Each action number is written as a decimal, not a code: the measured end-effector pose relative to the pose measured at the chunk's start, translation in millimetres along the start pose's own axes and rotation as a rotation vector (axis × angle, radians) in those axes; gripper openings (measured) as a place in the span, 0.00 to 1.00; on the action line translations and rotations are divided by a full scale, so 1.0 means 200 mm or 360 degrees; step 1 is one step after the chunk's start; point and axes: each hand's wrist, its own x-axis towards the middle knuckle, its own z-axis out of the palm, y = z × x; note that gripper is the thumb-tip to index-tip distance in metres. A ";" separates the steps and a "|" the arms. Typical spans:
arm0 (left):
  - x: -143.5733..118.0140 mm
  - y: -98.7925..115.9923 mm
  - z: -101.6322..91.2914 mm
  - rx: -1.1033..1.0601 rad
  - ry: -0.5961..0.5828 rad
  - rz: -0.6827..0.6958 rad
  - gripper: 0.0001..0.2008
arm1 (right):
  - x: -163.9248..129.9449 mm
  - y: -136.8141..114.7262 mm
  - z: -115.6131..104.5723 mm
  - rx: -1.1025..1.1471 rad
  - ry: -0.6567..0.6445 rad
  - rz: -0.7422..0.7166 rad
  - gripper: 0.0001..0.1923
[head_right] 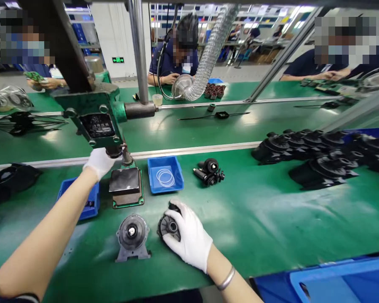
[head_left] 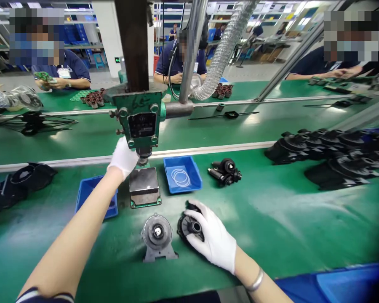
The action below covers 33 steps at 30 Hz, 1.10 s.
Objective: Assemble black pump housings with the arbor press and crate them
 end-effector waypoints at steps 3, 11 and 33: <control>-0.35 0.07 -0.12 0.0288 -0.0104 0.0161 0.22 | 0.00 0.01 0.00 0.0032 -0.0029 0.0015 0.21; -1.00 -0.22 -0.02 -0.0057 -0.1035 -0.0124 0.66 | 0.19 -0.14 -0.17 0.0326 0.0202 0.0186 0.17; -0.92 -0.22 0.07 -0.0538 -0.0918 -0.0212 0.46 | 0.34 -0.50 -0.08 -0.0047 -0.0059 -0.0002 0.24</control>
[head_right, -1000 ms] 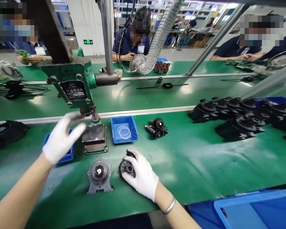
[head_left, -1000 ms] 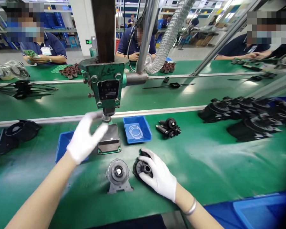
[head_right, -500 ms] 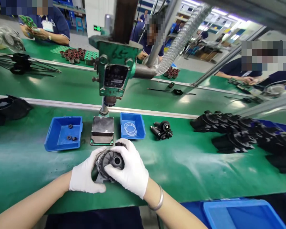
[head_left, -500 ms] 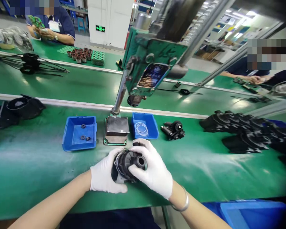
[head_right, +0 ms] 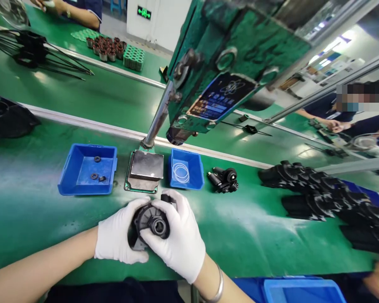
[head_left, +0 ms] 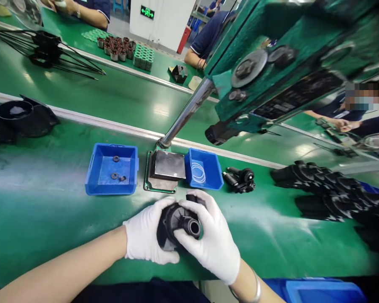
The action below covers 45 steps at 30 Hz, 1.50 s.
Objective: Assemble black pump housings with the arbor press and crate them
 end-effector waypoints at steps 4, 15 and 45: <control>0.00 -0.02 0.00 0.0002 0.0011 0.0017 0.52 | -0.01 0.00 0.00 -0.0010 -0.0016 0.0021 0.24; -0.01 -0.05 0.01 0.0001 0.0014 0.0089 0.53 | -0.01 0.01 0.03 0.0055 -0.0053 -0.0013 0.26; 0.31 0.33 -0.35 0.0525 0.0553 0.0478 0.38 | 1.00 -0.18 -1.40 0.0574 0.1197 -0.0493 0.35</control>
